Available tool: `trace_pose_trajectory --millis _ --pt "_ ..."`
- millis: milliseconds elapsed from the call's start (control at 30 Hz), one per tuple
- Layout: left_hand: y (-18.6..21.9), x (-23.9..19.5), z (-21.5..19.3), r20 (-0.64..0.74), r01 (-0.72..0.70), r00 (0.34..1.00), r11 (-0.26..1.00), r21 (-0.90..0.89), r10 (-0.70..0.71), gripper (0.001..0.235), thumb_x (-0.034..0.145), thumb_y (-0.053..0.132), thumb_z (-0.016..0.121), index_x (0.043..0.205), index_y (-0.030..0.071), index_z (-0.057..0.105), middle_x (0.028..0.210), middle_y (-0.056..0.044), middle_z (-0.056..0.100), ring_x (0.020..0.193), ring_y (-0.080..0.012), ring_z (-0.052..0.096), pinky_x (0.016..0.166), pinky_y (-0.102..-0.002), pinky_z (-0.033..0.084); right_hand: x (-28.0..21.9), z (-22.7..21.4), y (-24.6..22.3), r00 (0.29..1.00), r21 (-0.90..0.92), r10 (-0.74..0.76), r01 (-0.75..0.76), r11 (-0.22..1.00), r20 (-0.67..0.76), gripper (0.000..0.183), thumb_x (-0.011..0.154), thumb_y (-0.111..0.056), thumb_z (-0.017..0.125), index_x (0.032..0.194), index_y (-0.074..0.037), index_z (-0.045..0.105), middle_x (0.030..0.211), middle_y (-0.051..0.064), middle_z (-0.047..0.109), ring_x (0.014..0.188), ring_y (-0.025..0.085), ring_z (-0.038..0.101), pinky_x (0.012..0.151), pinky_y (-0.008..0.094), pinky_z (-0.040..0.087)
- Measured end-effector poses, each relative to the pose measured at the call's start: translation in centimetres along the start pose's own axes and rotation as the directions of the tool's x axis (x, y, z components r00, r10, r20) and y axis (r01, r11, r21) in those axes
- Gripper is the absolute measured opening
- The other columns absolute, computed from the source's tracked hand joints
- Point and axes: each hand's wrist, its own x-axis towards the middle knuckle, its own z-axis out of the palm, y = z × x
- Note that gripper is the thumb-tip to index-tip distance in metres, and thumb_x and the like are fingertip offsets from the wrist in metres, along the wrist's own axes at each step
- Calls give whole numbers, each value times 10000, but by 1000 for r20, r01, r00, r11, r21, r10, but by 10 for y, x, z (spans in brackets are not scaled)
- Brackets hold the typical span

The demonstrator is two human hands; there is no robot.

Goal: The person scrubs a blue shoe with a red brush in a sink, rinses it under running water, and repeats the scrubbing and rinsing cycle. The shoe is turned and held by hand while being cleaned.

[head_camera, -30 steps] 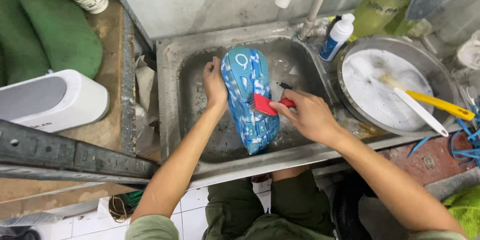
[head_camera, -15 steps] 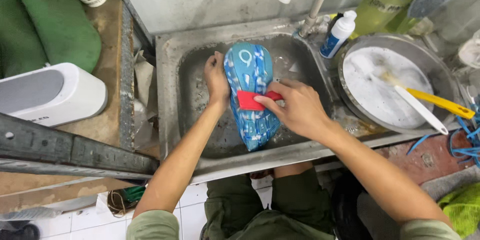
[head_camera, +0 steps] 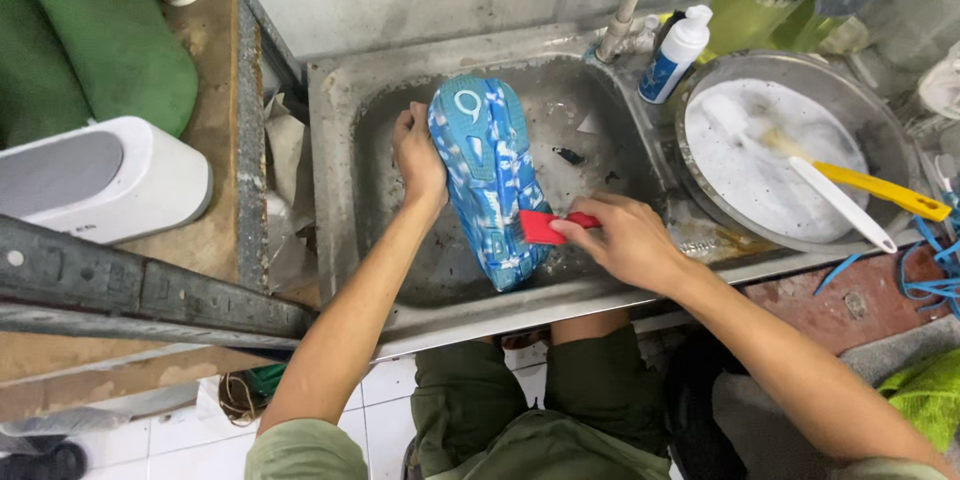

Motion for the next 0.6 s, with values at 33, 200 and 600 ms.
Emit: trace_pose_trajectory --millis 33,200,600 --pt "-5 5 1 -8 2 1000 1000 -2 -2 400 971 454 459 798 120 593 776 -59 587 789 -175 557 808 -347 425 3 0 -4 1000 -2 -6 6 1000 6 334 897 -484 555 821 -165 621 706 126 610 762 370 653 688 447 515" --pt "-52 37 9 36 -21 999 1000 11 20 391 972 451 456 854 115 618 807 -73 539 823 -193 503 824 -360 408 10 -2 -24 992 -29 -92 89 996 -83 350 907 -477 566 809 -148 631 697 135 609 769 368 665 685 428 518" --pt "-32 23 5 37 -36 999 999 -35 37 371 975 427 457 836 124 619 796 -63 549 808 -170 531 795 -333 422 14 7 -12 979 45 -160 167 985 -125 361 934 -454 535 783 -141 633 652 122 617 724 355 680 667 416 531"
